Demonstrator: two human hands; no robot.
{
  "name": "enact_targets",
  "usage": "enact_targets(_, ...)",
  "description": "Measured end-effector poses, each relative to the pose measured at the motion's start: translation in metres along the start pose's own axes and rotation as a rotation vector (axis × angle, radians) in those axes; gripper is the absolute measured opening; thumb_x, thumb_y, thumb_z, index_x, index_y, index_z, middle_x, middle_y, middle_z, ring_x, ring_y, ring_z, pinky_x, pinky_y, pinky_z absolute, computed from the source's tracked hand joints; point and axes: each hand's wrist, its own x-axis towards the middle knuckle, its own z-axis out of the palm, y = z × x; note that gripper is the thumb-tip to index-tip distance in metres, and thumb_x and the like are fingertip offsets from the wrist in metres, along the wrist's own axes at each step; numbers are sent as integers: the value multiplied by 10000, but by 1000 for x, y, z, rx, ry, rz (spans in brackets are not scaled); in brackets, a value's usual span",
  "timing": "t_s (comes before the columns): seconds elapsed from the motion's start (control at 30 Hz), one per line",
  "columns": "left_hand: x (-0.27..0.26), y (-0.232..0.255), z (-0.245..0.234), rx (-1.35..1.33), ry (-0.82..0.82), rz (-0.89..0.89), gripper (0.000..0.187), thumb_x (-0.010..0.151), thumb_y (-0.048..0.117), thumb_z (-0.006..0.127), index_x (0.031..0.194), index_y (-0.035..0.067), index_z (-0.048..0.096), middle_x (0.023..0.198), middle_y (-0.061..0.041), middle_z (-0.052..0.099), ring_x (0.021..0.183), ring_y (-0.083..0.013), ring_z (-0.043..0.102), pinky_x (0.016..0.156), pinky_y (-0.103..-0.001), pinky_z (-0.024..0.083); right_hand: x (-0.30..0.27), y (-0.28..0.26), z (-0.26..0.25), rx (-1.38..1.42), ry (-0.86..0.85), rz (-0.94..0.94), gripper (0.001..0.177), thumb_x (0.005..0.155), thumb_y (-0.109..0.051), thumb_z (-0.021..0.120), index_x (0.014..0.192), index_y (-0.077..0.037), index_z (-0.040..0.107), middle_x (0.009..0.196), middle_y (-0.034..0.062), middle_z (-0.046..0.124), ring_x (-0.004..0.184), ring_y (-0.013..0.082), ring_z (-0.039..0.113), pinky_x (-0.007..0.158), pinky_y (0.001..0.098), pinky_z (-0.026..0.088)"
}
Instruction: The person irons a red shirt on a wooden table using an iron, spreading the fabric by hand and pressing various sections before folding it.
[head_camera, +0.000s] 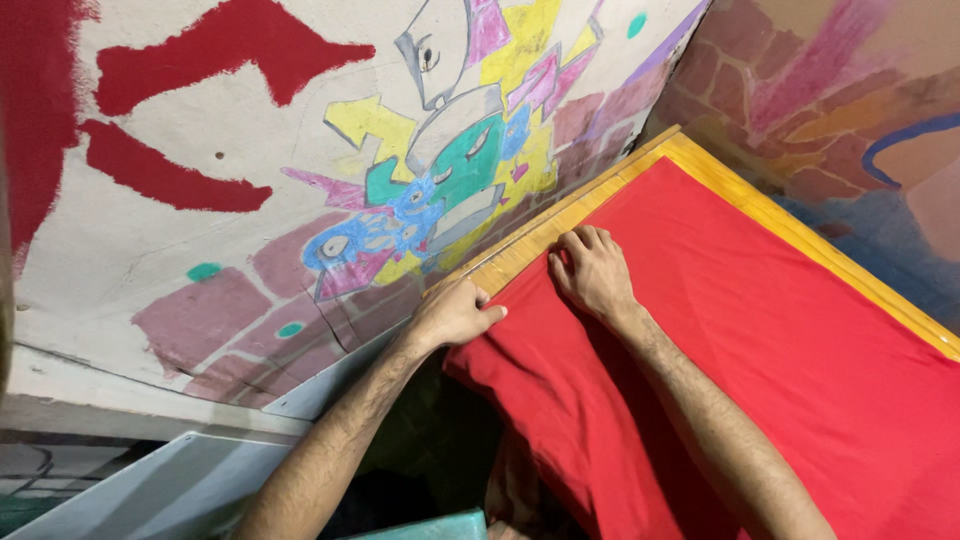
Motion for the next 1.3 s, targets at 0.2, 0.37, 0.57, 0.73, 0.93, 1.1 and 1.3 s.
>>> enact_targets(0.2,-16,-7,-2,-23,-55,4,403,845,437,765,755,49,703,713,-158,701,719,-299,700,693,-454,528,-1,-2,8,-135,-48,58,239,958,-273,636,1072,-64,652,1137,134,671,1134,334,622,912,525,500)
enact_targets(0.37,-25,-19,8,-78,71,21,393,839,420,793,826,49,663,729,-140,695,723,-296,704,680,-455,534,-1,-1,20,-217,-91,86,298,983,-301,597,1129,-46,649,1186,150,670,1154,339,617,930,589,467)
enact_targets(0.57,-37,-25,24,-94,294,145,364,852,361,788,993,76,610,764,-104,693,750,-302,699,690,-450,531,-5,-18,19,-354,-131,71,300,1001,-327,601,1128,-62,664,1189,122,671,1158,326,603,1015,604,445)
enact_targets(0.73,-52,-24,35,30,664,505,319,880,286,738,1038,73,561,839,-107,705,791,-318,689,695,-453,474,-15,-61,2,-63,-88,16,371,909,-364,697,1096,-45,665,1117,158,645,1062,355,593,906,518,472)
enact_targets(0.93,-52,-39,37,123,532,366,191,993,252,656,1049,87,578,613,-90,656,559,-320,654,678,-472,494,-18,-78,-1,47,5,-17,274,947,-346,710,1058,-99,671,1115,127,634,1070,343,582,927,489,461)
enact_targets(1.1,-47,-56,39,9,491,453,214,1011,268,621,1052,64,573,551,-128,656,518,-322,689,473,-454,545,-18,-75,3,45,11,-15,304,946,-353,713,1091,-90,665,1150,130,628,1117,349,573,959,498,456)
enact_targets(1.3,-40,-60,38,408,660,518,316,974,330,668,1041,24,630,592,-97,663,410,-222,639,397,-373,520,-18,-75,1,68,28,-34,303,936,-330,706,1098,-79,655,1168,154,636,1117,360,567,948,508,447)
